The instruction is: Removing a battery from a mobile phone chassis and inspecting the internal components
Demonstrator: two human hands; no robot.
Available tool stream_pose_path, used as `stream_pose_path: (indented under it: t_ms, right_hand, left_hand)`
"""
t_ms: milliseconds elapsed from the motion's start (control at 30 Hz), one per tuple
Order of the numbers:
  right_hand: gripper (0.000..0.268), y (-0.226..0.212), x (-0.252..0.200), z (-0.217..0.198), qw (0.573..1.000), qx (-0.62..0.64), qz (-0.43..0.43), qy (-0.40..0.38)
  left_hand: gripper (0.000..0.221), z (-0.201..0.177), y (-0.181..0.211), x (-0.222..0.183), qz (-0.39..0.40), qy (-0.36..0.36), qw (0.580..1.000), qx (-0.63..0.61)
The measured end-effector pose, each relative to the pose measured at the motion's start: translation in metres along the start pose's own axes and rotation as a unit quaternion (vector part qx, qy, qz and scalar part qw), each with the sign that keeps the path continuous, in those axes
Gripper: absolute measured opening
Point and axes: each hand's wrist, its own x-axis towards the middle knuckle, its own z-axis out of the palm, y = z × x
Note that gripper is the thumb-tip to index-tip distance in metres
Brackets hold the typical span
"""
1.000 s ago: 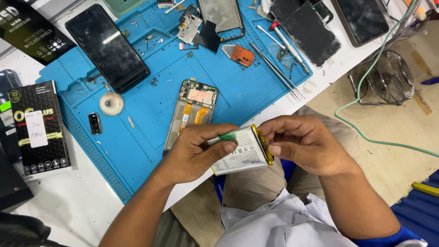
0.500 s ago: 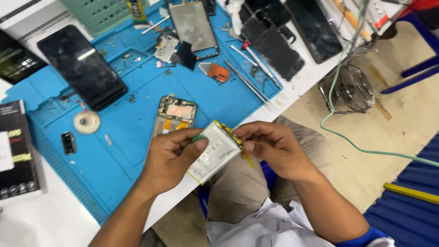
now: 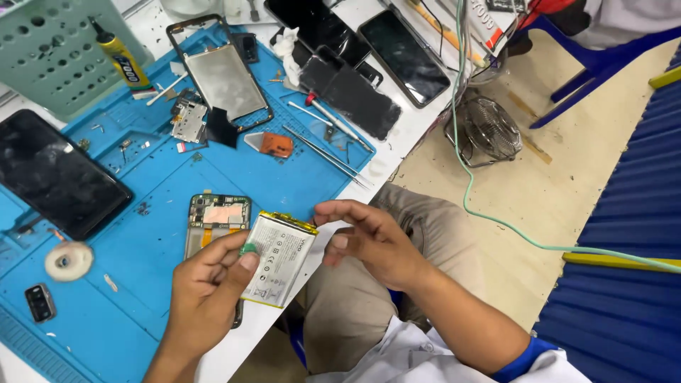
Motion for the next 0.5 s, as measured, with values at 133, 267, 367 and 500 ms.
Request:
stream_pose_path:
  t_ms: [133,267,367,500]
  right_hand:
    - [0.049,0.014,-0.013,-0.025,1.000,0.000,0.022,-0.009]
    - [0.032,0.059,-0.029,-0.089,0.990,0.054,0.118,0.053]
    - [0.030,0.115,-0.052,-0.139,0.961,0.004,0.207,0.182]
    - [0.033,0.238,-0.103,-0.229,0.905,-0.187,0.257,0.284]
  left_hand:
    - [0.044,0.003,0.009,0.000,0.002,-0.006,1.000,-0.002]
    - [0.040,0.004,0.006,0.003,0.011,0.028,0.999,-0.041]
    - [0.036,0.004,0.003,0.007,-0.009,0.074,0.996,-0.057]
    - [0.028,-0.006,-0.018,0.016,0.048,0.128,0.989,-0.063]
